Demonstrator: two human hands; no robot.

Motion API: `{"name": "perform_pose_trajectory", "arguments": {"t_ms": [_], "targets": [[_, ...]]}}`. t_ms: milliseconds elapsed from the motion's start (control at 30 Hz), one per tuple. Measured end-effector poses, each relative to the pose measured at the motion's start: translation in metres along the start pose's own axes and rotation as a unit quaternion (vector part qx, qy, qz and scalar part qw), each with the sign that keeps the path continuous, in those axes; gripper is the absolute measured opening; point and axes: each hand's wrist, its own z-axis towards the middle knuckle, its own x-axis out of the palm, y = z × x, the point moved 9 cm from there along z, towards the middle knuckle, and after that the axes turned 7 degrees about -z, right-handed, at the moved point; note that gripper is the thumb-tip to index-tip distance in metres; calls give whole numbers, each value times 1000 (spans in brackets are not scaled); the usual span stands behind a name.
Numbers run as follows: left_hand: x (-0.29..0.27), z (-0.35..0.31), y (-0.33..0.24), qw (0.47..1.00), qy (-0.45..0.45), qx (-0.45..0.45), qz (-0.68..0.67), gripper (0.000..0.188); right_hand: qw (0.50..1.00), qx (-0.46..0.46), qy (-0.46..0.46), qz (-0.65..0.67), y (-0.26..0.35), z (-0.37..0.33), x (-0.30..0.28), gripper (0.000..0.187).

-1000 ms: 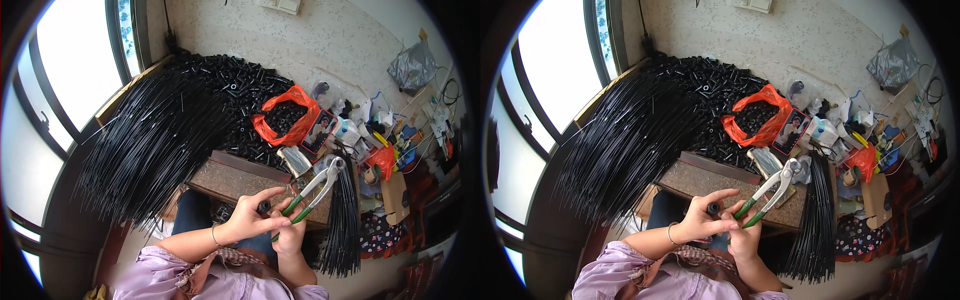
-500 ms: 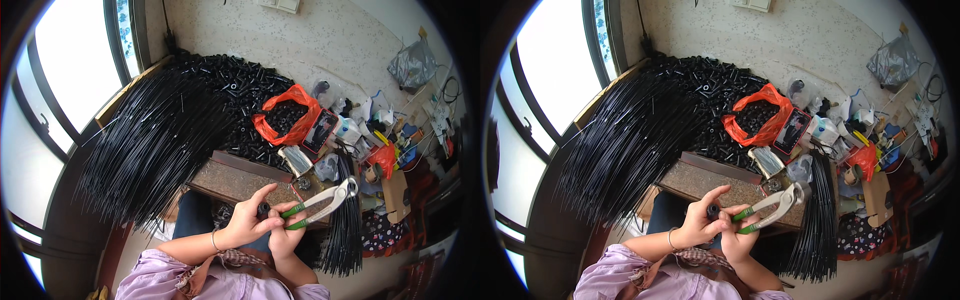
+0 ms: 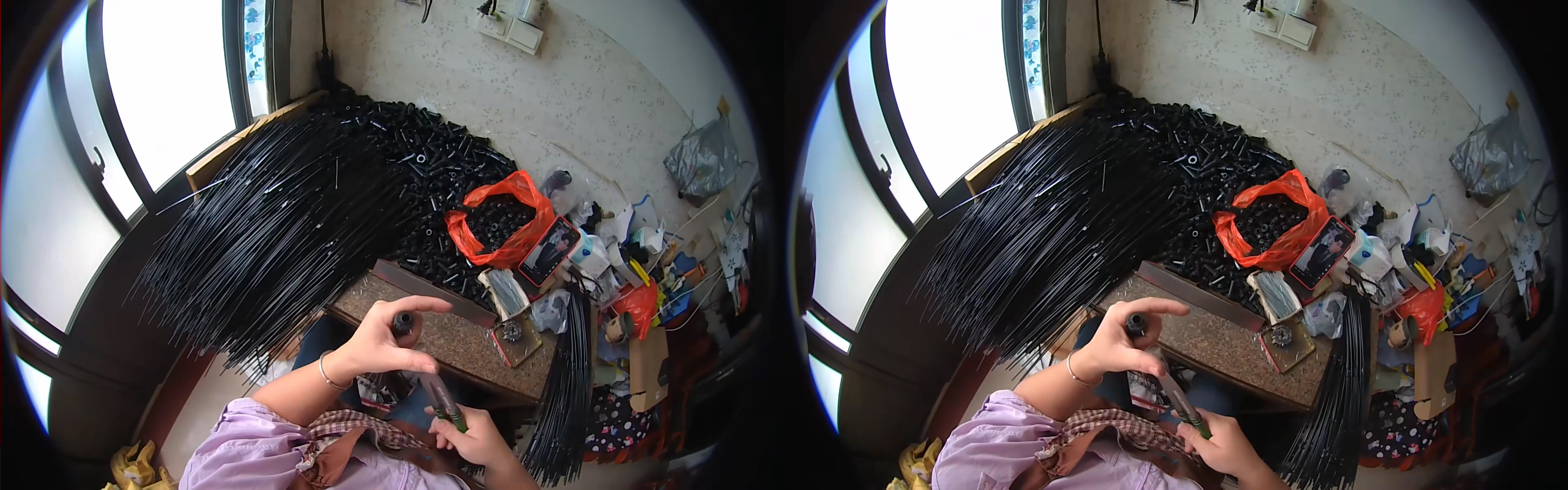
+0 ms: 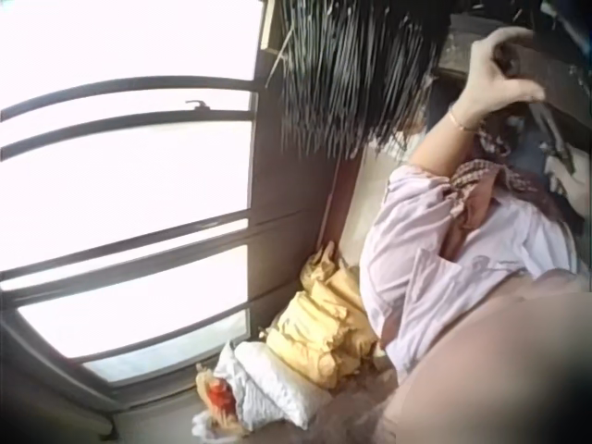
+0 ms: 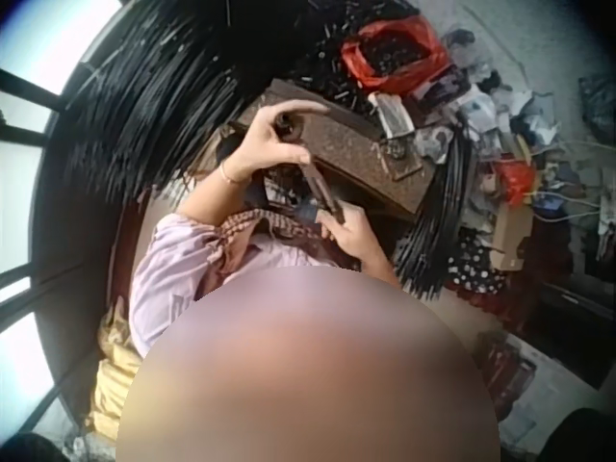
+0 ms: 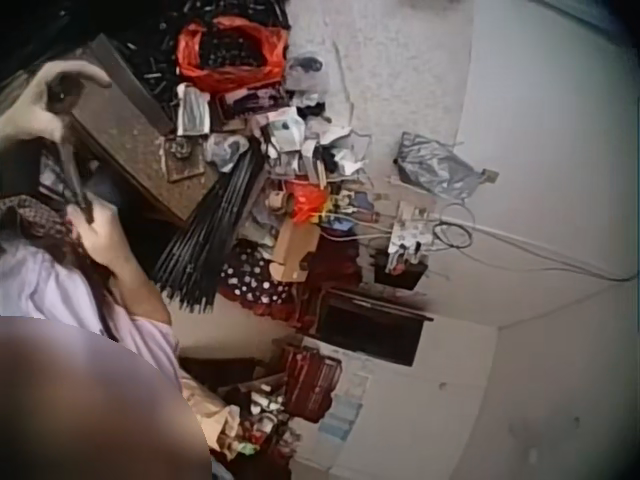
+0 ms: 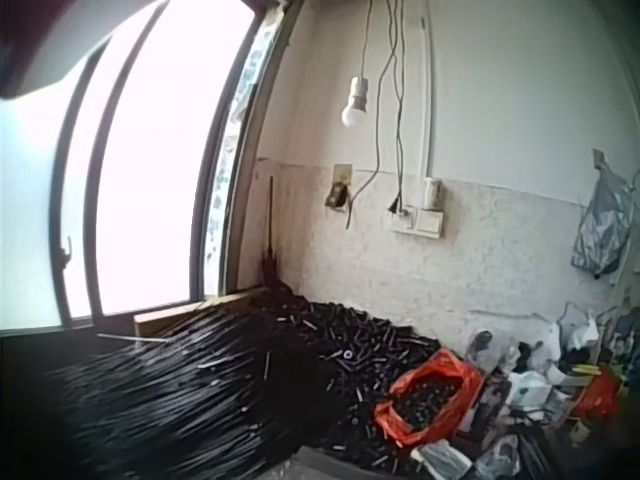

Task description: Bundling and trimming black flexible rods using a specialized tool and workbench jig.

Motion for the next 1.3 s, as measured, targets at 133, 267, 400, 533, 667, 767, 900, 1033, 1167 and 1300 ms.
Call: {"name": "perform_pose_trajectory", "arguments": {"t_ms": [133, 267, 400, 533, 667, 767, 900, 1033, 1167, 1300], "targets": [[8, 7, 0, 993, -6, 1, 116, 39, 994, -45, 23, 94, 15, 6, 8, 34], [12, 3, -12, 986, -30, 39, 158, 31, 951, -3, 153, 268, 9, -1, 14, 41], [6, -3, 0, 982, -81, 44, 165, 27, 980, 60, 111, 153, 3, -6, 5, 39], [0, -5, 3, 972, -115, 72, 192, 27, 905, -157, -188, -347, 46, -7, -24, 34], [8, 3, -2, 981, -77, 60, 165, 27, 989, -37, -105, -93, 14, -2, -10, 38], [11, 2, -26, 982, -113, 83, 124, 28, 972, -187, -141, -36, 32, 1, -7, 38], [6, -3, -22, 987, -108, 82, 87, 33, 925, -213, -226, -217, 57, -2, -10, 37], [2, -10, -15, 982, -158, 82, 68, 30, 965, -140, -162, -151, 37, 6, 2, 30], [6, -6, -23, 986, -109, 81, 101, 31, 955, -164, -196, -149, 39, 6, -11, 19], [10, 2, -21, 992, -110, 44, 54, 33, 928, -184, -233, -225, 31, 23, -63, 23]]}}
